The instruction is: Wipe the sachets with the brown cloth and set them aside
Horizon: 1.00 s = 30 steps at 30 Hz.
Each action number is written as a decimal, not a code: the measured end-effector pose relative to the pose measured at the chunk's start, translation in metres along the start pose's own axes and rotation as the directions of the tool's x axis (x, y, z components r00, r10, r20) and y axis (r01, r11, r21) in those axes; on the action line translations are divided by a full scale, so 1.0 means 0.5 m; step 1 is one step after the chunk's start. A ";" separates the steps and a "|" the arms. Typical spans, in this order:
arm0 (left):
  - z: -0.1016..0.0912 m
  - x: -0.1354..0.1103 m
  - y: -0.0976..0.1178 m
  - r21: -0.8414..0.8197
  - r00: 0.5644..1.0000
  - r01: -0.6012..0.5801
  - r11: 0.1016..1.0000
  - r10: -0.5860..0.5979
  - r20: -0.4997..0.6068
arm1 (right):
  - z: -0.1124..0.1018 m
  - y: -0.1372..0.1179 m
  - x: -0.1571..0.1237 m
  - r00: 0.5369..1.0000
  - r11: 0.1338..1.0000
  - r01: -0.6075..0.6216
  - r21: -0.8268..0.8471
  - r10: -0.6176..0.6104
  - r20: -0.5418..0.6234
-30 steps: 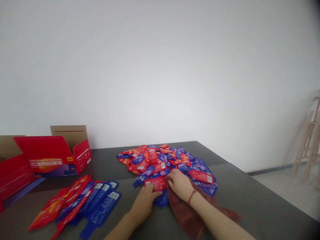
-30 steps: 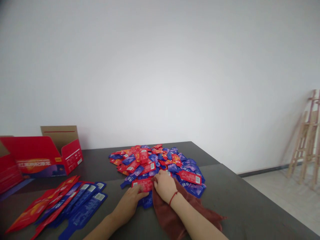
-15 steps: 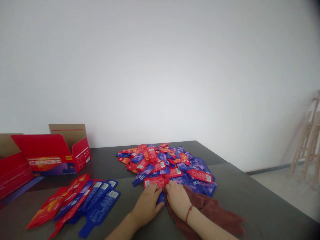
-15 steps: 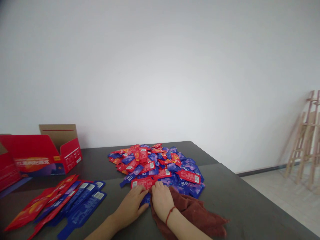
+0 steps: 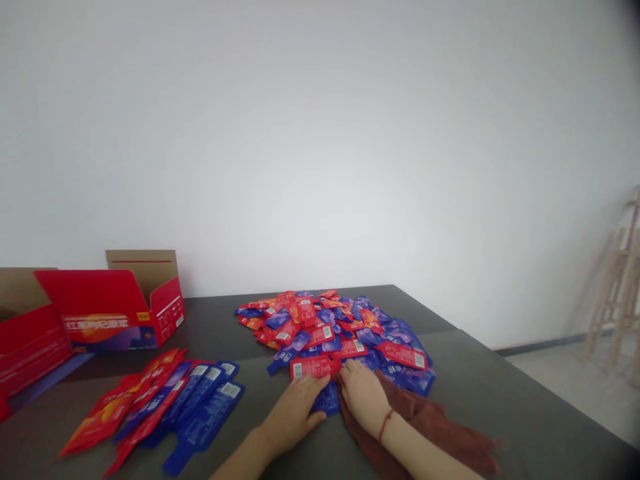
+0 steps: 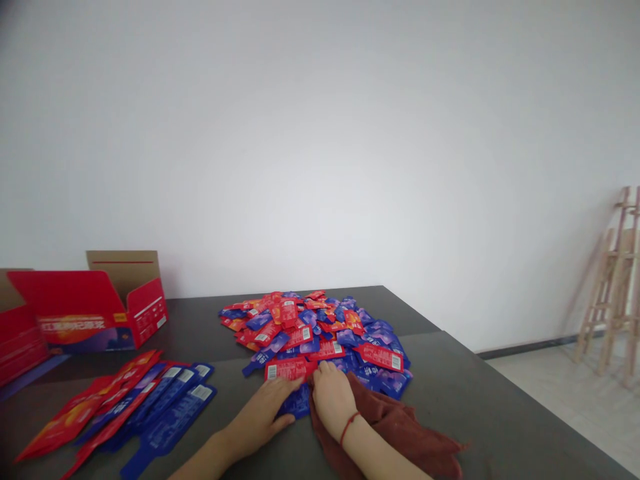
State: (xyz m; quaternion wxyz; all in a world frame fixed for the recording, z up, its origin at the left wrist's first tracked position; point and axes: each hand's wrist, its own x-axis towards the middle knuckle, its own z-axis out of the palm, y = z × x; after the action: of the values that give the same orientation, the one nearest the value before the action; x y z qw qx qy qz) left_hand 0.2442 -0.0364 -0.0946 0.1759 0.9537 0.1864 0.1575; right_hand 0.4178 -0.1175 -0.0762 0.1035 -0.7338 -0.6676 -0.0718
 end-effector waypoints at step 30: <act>0.027 -0.008 -0.030 -0.201 0.995 0.091 0.975 -0.095 -0.011 | 0.003 -0.056 -0.022 0.959 0.958 0.277 0.078 -0.281 0.040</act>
State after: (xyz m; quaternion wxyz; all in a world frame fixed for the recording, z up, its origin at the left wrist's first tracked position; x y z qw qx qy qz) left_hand 0.2414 -0.0286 -0.1135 0.2762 0.9197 0.2158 0.1769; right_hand 0.3887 -0.1251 -0.0786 0.1014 -0.6298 -0.7689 -0.0430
